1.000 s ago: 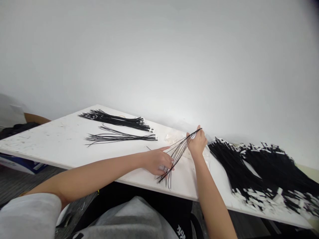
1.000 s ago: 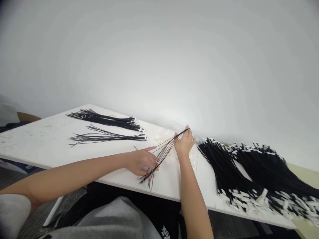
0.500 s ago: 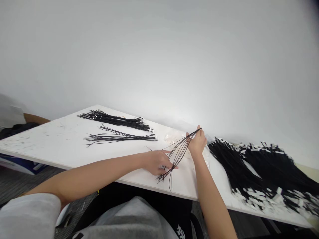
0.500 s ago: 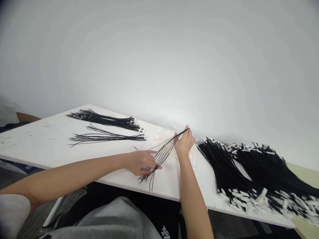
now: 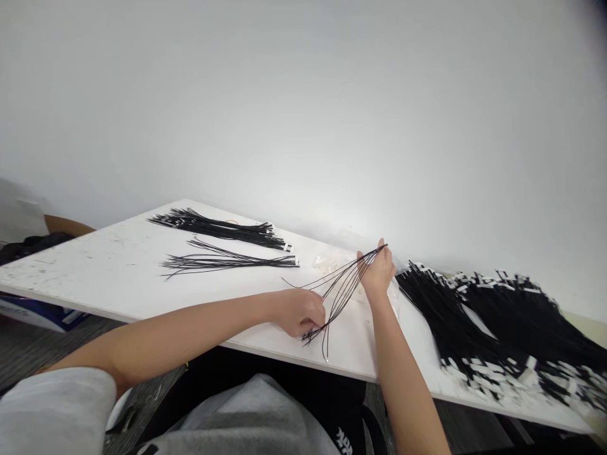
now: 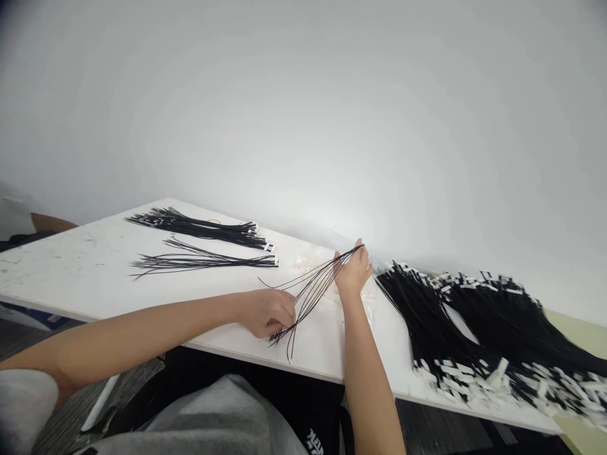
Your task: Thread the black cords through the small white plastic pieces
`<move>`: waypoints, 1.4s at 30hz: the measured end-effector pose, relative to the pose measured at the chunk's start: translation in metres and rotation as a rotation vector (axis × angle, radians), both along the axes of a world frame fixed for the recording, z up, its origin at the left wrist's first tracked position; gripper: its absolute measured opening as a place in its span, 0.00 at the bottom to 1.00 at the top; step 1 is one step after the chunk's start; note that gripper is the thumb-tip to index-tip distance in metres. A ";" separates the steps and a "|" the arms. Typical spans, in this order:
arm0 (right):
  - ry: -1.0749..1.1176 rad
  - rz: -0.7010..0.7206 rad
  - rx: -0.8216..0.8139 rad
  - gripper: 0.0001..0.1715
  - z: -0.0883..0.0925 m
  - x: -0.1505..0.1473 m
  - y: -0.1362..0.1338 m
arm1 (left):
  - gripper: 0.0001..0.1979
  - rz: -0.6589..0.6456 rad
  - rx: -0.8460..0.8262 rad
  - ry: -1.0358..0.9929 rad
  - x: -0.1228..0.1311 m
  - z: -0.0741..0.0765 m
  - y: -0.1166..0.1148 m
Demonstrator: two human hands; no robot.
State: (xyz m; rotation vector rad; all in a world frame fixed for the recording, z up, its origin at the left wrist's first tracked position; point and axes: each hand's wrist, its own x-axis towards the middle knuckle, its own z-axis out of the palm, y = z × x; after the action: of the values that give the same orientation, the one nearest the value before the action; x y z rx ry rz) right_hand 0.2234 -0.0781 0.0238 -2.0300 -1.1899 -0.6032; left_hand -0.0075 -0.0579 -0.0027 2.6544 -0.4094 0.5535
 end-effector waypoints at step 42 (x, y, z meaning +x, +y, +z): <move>0.088 -0.081 0.141 0.41 0.006 0.020 -0.007 | 0.17 -0.038 -0.098 -0.022 0.001 0.001 0.005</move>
State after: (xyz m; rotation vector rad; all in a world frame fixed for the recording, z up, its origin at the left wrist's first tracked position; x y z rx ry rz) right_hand 0.2432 -0.0850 0.0297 -1.9720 -0.9898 -0.6123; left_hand -0.0064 -0.0528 -0.0021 2.5441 -0.4275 0.5767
